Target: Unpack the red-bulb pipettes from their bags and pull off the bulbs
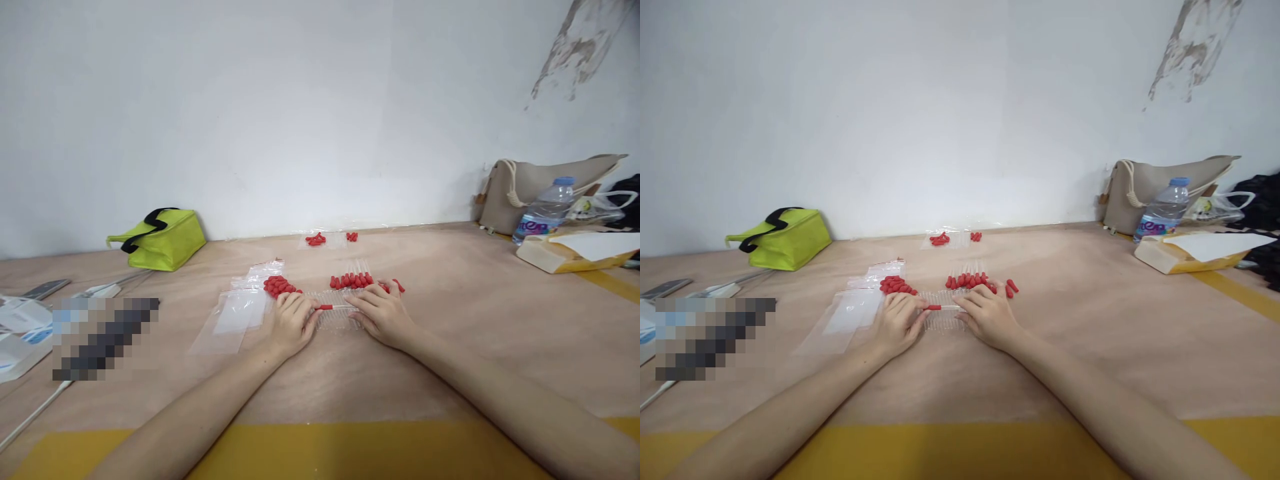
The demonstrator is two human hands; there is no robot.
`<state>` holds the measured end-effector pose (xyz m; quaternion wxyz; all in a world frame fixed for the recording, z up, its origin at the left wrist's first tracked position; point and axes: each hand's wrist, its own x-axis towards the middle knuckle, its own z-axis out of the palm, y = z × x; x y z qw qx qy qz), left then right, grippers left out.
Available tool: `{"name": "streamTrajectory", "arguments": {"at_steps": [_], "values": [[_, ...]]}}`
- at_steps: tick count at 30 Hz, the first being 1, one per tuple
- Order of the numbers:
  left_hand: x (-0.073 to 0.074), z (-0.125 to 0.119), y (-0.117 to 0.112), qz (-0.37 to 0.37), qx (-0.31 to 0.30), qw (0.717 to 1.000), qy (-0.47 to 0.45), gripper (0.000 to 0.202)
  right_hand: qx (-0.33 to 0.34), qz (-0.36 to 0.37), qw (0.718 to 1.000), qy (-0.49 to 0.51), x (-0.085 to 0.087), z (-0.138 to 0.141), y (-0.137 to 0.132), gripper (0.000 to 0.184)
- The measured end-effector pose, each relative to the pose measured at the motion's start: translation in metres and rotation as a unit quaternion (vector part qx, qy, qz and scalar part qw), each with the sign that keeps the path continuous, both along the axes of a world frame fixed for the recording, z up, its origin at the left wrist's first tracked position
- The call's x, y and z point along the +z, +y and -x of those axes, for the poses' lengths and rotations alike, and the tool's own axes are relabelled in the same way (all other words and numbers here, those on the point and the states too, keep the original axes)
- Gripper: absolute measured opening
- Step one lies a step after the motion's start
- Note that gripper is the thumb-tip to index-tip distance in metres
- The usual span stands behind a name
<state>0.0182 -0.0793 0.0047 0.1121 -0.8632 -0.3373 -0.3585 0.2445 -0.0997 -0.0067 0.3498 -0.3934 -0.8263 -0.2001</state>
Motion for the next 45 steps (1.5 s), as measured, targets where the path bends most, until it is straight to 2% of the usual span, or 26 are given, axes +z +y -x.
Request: {"name": "streamTrajectory", "arguments": {"at_steps": [7,17,29,36,41,45], "values": [[0.0,-0.003,0.001,0.02,-0.031,0.998,0.044,0.019,0.024,0.002,1.0,-0.003,-0.006,0.004,0.001,0.017],[0.002,0.0,-0.001,-0.014,-0.056,0.994,0.094,0.017,0.065,-0.001,0.998,-0.004,-0.006,0.002,-0.006,0.017],[0.0,0.002,-0.001,-0.019,-0.067,0.994,0.086,0.018,0.056,-0.002,0.998,0.0,-0.012,-0.004,-0.007,0.014],[0.0,0.001,-0.006,-0.018,-0.073,0.993,0.086,0.019,0.063,-0.005,0.998,0.006,-0.009,-0.004,-0.01,0.014],[-0.001,0.003,-0.007,-0.008,-0.078,0.995,0.062,0.018,0.062,-0.001,0.998,0.013,-0.008,-0.005,-0.009,0.013],[0.002,0.013,0.001,0.032,-0.053,0.997,-0.037,0.021,0.022,-0.002,0.999,0.042,-0.003,-0.013,-0.004,0.016]]}}
